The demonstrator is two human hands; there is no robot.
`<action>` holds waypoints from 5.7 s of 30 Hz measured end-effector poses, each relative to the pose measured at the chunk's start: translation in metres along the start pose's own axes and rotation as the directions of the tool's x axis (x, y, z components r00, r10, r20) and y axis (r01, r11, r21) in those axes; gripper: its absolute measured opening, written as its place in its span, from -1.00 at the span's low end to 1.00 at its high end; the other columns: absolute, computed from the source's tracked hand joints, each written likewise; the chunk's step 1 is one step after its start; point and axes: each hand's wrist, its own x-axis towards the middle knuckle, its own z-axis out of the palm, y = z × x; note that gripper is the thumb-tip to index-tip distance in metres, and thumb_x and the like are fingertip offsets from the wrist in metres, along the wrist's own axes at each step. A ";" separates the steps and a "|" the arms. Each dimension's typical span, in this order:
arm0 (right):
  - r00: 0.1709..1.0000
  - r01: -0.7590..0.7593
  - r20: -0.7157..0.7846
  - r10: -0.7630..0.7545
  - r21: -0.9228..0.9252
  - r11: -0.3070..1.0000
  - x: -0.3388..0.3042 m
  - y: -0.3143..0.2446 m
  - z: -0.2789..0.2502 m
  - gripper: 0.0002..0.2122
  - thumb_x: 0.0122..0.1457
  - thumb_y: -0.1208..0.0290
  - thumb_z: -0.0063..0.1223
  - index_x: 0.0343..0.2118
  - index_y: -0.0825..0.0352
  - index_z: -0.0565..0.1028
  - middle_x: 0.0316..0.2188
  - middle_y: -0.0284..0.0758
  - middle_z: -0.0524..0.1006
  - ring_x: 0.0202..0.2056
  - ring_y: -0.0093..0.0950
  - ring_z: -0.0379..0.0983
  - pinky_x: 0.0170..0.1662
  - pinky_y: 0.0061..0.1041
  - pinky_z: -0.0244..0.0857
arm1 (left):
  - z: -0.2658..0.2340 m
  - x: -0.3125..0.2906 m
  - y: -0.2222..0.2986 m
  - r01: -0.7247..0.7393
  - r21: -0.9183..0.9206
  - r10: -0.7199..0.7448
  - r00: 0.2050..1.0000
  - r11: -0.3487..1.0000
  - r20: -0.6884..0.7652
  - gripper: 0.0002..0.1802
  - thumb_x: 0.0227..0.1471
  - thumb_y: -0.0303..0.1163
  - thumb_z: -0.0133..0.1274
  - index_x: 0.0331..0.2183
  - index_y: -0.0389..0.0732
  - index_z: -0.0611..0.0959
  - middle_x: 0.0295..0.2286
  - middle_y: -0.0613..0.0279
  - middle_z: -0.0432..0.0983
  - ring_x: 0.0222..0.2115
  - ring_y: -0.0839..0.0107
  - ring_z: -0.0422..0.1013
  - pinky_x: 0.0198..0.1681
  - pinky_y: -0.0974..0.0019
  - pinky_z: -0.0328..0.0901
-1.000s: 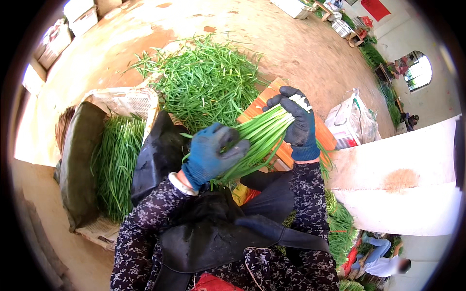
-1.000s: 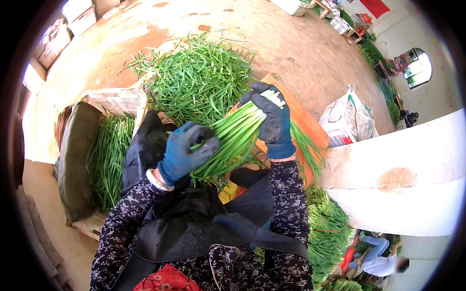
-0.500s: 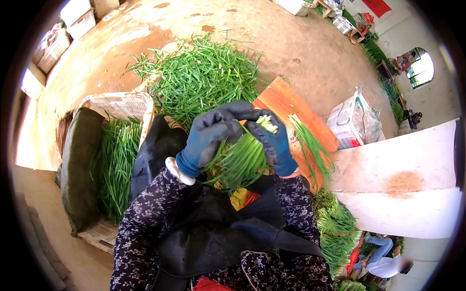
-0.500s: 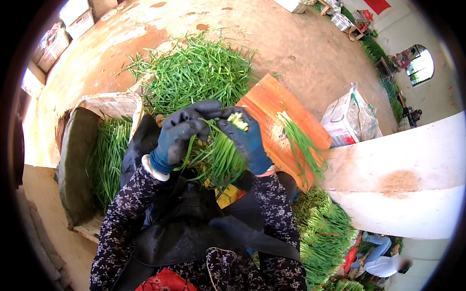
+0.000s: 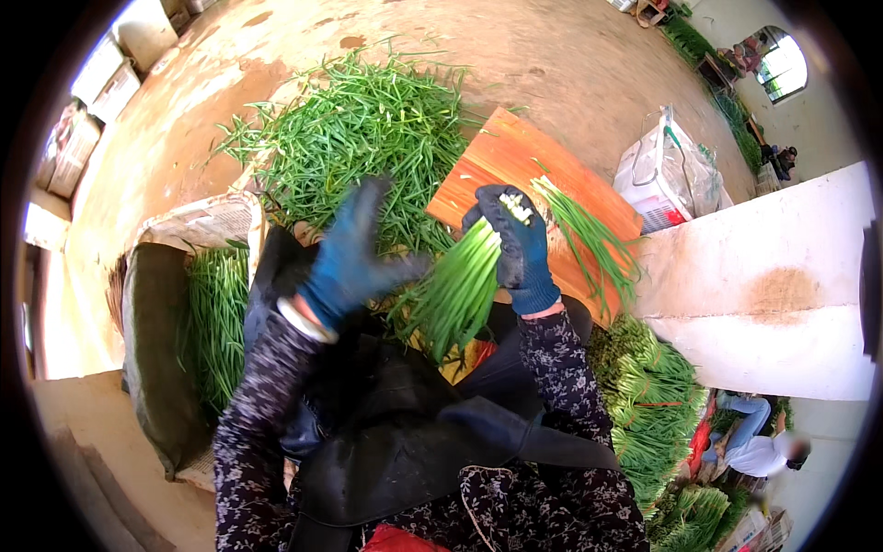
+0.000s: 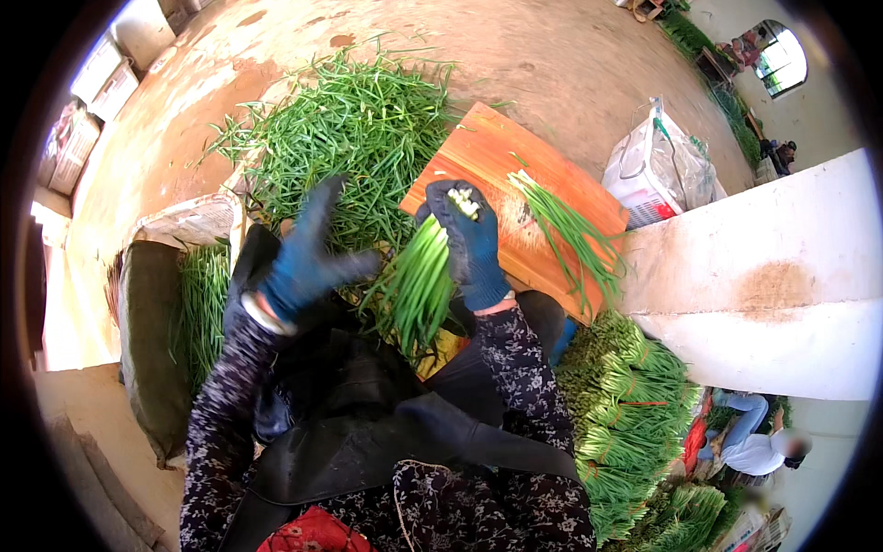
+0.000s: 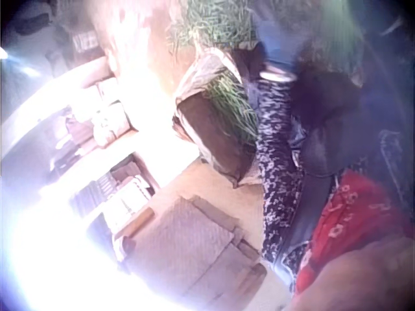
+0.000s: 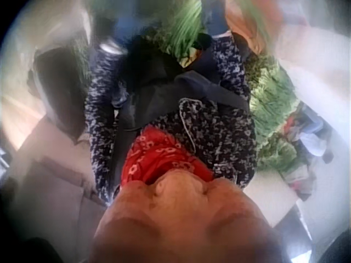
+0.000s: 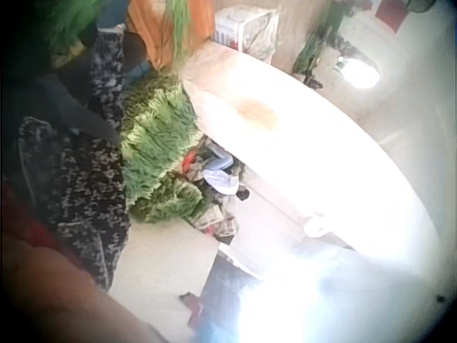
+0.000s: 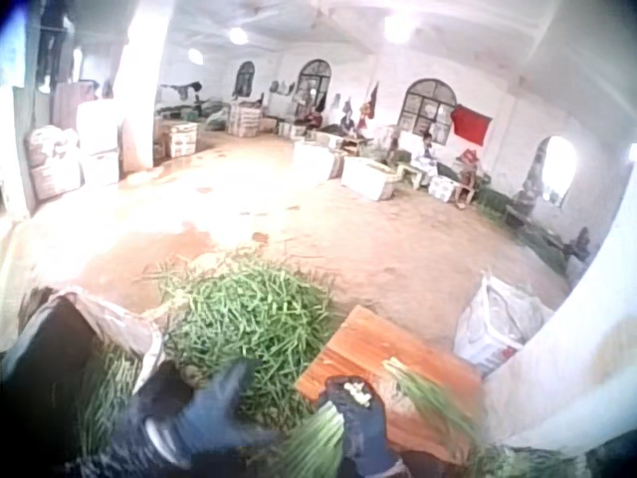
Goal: The person sorts green onions from a basket, removes damaged leaves by hand, and aligns the stalks on a wooden board. They then tie the onions into a bundle using red string and place the bundle onto a stack.
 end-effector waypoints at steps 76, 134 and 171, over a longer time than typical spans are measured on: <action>0.563 0.173 0.827 -0.003 -0.122 -0.977 0.127 -0.019 -0.015 -0.96 0.02 0.41 -0.06 -0.51 0.20 0.39 -0.73 -0.41 0.34 -0.71 -0.46 0.37 -0.68 -0.30 0.18 | 0.076 -0.056 -0.059 0.445 -0.880 -0.201 0.858 -0.167 0.472 -0.45 -0.02 -0.38 0.23 0.00 -0.27 0.40 -0.27 0.16 0.55 -0.33 0.41 0.52 -0.27 0.40 0.46; 0.971 -0.194 -0.240 0.014 -0.818 -0.542 0.008 -0.036 -0.326 -0.29 -0.07 0.21 0.20 0.21 -0.02 0.19 -0.05 -0.08 0.35 -0.13 -0.09 0.41 -0.16 -0.12 0.33 | 0.347 0.088 -0.004 -0.174 0.562 -0.073 0.918 0.809 0.390 -0.67 -0.05 -0.13 0.06 -0.33 -0.18 0.48 -0.45 0.07 0.46 -0.43 0.07 0.47 -0.45 -0.10 0.24; 0.856 -0.097 -0.152 0.494 -0.986 -0.135 -0.007 0.069 -0.094 -0.44 0.09 0.36 0.18 0.16 0.38 0.29 -0.15 -0.12 0.51 -0.17 -0.34 0.49 -0.11 -0.39 0.35 | -0.092 -0.230 -0.377 0.989 0.136 -0.937 0.103 0.060 -0.334 0.42 -0.39 0.38 0.23 0.26 -0.32 -0.02 0.21 -0.26 -0.03 0.25 -0.08 -0.07 0.26 -0.14 -0.17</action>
